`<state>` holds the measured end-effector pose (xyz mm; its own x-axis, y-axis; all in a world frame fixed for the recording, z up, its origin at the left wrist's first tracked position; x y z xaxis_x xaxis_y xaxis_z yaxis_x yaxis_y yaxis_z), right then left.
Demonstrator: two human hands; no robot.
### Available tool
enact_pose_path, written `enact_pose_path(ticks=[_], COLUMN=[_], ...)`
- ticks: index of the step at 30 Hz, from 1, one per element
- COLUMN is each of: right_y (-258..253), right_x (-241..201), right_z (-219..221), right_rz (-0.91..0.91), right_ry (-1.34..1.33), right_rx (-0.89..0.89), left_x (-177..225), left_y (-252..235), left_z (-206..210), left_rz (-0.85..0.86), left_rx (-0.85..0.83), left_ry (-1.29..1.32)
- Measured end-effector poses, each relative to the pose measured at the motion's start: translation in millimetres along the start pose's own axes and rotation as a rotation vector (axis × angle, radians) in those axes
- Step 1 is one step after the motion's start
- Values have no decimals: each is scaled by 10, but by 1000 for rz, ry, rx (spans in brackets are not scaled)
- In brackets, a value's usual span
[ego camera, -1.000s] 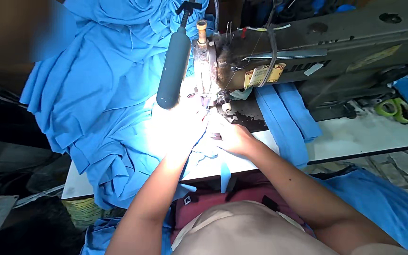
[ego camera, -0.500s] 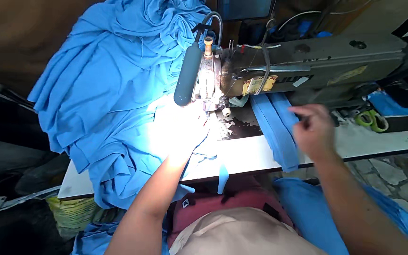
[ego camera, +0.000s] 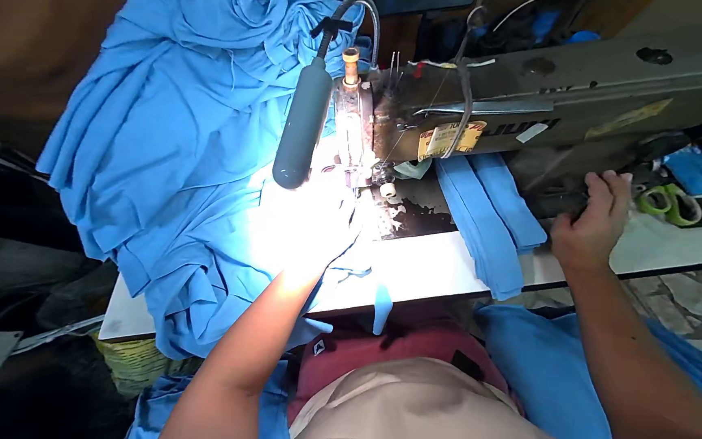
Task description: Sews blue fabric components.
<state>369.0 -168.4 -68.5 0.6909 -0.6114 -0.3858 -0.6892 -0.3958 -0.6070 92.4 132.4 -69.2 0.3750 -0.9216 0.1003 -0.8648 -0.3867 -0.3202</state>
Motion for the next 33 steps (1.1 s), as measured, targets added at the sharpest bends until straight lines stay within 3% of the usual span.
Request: enact_pose_path(ticks=[4,8,12,15,17,20,22,24,26,29,31,33], right_y=[11,-96,-177,38,332,931,1227,1195,943,637,548,534], right_x=[19,6,-182,-759,-1309,-2191,-2475,-2396,-2169,-2078,-2263,-2506], right_z=[-6,-5,-360,-570,-486,-148,33,111,140,211,347,485], right_rz=[54,173,126,-52,-236,-559,-719,-655,-479,-361,-386,-388], right_ry=[38,173,27,-215,-366,-459,-398,-295,-206,-233,-396,-594], right_rx=[-42,-382,-173,-59,-203,-704,-965,-1086,-1078,-926,-834,-878], left_x=[-51,-18,-51,-48,-43,-51,-23,48,81,114,219,343], left_y=[-6,-38,48,4,-58,-83,-15,144,446,751,717,604], left_z=[65,-14,118,75,-3,14,-25,-191,-320,-404,-601,-896], left_rz=[28,57,39,49,46,57,-8,-83,39,208,161,23], left_rx=[48,41,27,58,51,16,-151,-339,-382,-385,-481,-730], left_ry=[-11,3,48,53,37,109,156,322,464,357,337,370])
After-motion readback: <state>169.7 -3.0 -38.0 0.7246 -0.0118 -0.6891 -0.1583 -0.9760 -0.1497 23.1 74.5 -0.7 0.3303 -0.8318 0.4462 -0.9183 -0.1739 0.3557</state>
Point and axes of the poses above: each hand's wrist, its own y-axis away from the middle knuckle, its own z-axis out of the palm, x = y × z, the point moved 5 cm from there along -y, towards the middle knuckle, and after that the axes turned 4 degrees about y, right-handed, at the moved point
